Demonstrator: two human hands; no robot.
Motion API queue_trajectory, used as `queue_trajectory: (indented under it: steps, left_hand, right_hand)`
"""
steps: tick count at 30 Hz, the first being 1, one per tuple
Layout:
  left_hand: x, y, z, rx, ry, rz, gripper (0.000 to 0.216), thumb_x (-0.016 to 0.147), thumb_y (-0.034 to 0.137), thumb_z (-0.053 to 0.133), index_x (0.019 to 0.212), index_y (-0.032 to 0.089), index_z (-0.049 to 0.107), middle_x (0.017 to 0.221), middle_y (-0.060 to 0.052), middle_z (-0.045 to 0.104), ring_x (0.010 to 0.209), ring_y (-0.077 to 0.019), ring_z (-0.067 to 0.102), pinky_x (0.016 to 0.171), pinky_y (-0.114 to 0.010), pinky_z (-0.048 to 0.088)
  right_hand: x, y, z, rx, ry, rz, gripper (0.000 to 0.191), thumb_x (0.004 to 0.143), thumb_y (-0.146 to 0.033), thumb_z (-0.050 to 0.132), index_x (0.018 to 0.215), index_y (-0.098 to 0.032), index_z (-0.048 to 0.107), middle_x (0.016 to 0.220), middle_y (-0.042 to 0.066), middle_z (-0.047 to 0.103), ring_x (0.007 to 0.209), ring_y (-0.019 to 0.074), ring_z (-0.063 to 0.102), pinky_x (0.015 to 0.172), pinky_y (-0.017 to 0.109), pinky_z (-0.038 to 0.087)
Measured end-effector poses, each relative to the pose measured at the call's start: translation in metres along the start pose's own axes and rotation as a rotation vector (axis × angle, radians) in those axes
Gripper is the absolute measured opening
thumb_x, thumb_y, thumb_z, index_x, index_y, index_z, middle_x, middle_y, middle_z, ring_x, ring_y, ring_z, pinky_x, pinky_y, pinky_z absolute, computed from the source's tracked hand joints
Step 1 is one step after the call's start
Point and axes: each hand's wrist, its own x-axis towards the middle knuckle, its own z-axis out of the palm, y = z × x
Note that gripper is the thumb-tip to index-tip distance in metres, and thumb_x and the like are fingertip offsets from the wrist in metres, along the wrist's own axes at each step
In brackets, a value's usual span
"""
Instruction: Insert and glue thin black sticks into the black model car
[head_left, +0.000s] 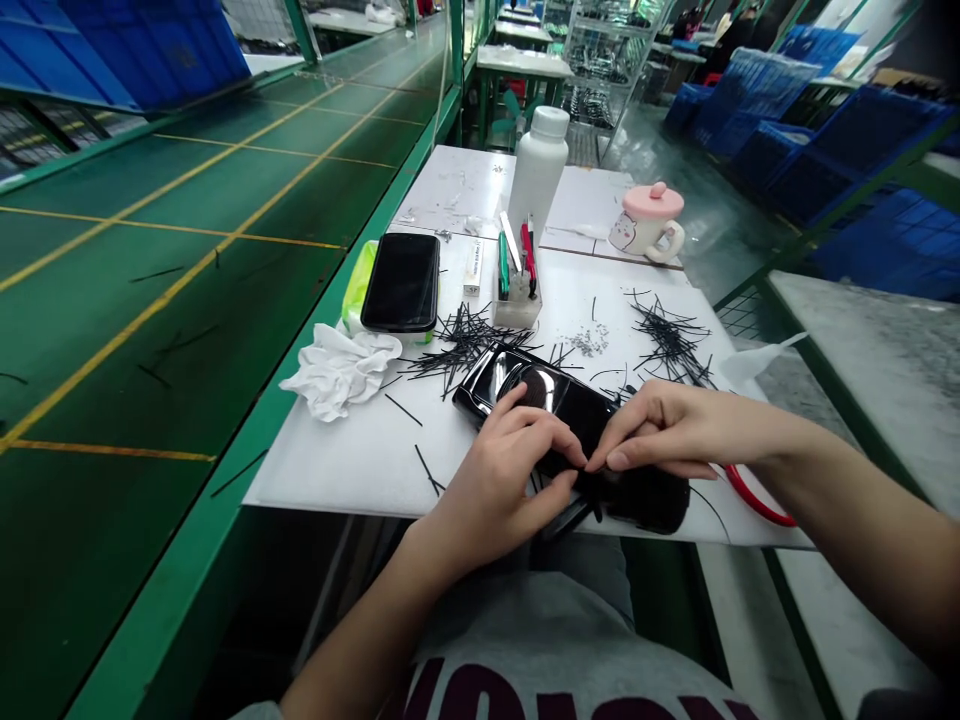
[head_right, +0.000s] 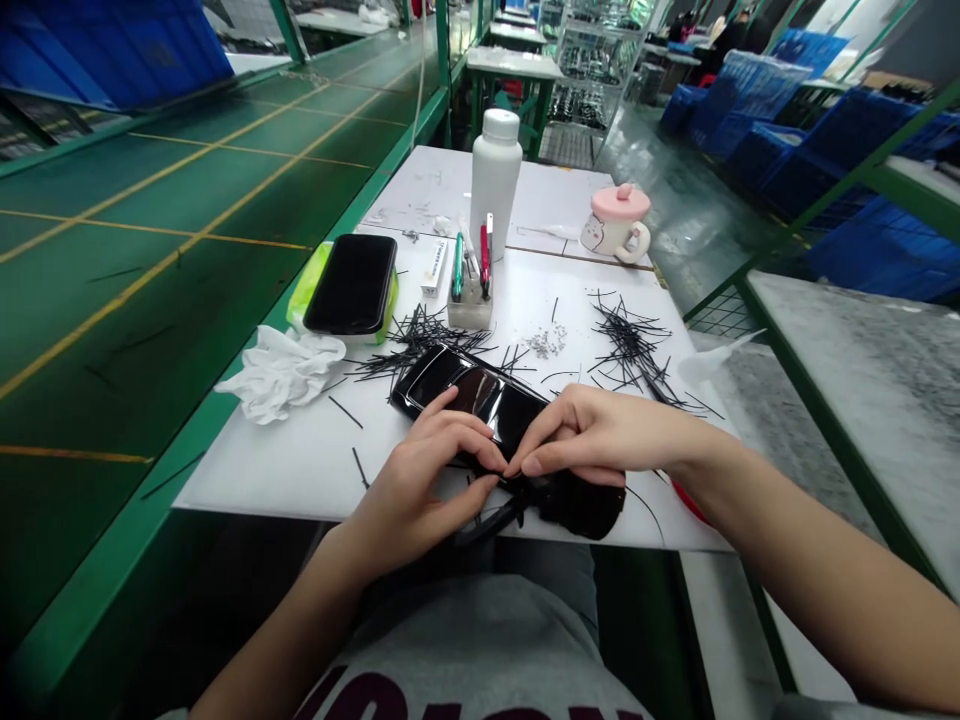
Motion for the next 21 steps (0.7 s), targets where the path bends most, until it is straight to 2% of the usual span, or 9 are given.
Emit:
queue_trajectory:
  steps: [3,9,17,21]
  left_hand:
    - [0.002,-0.001,0.002,-0.040,0.034,-0.020,0.017,0.089,0.010,0.062,0.089,0.022,0.050,0.090,0.004,0.069,0.095,-0.0121,0.063,0.122,-0.040,0.026]
    - [0.005,0.000,0.005,-0.081,0.072,-0.054,0.028,0.089,0.010,0.064,0.080,0.022,0.039,0.086,0.005,0.070,0.088,-0.0115,0.063,0.120,-0.041,0.029]
    - [0.008,0.002,0.005,-0.056,0.078,-0.073,0.033,0.088,0.010,0.064,0.075,0.022,0.036,0.084,0.005,0.070,0.087,-0.0120,0.062,0.121,-0.043,0.028]
    - [0.009,0.004,0.006,-0.039,0.078,-0.075,0.035,0.088,0.008,0.062,0.074,0.022,0.033,0.084,0.006,0.069,0.084,-0.0106,0.061,0.122,-0.043,0.027]
  right_hand:
    - [0.004,0.008,-0.002,0.112,0.018,-0.033,0.033,0.086,-0.037,0.069,0.107,-0.011,0.076,0.032,-0.009,0.042,0.027,0.0028,0.030,0.033,0.015,0.015]
    - [0.005,0.012,-0.002,0.204,0.025,-0.060,0.029,0.085,-0.035,0.073,0.099,-0.011,0.077,0.032,-0.009,0.042,0.026,0.0021,0.030,0.030,0.013,0.014]
    - [0.007,0.017,0.002,0.235,0.077,-0.085,0.031,0.084,-0.038,0.073,0.097,-0.011,0.076,0.031,-0.009,0.041,0.026,0.0019,0.027,0.031,0.015,0.010]
    - [0.003,0.014,0.011,0.175,0.138,-0.092,0.039,0.084,-0.044,0.070,0.103,-0.011,0.075,0.032,-0.010,0.040,0.028,0.0033,0.027,0.034,0.018,0.012]
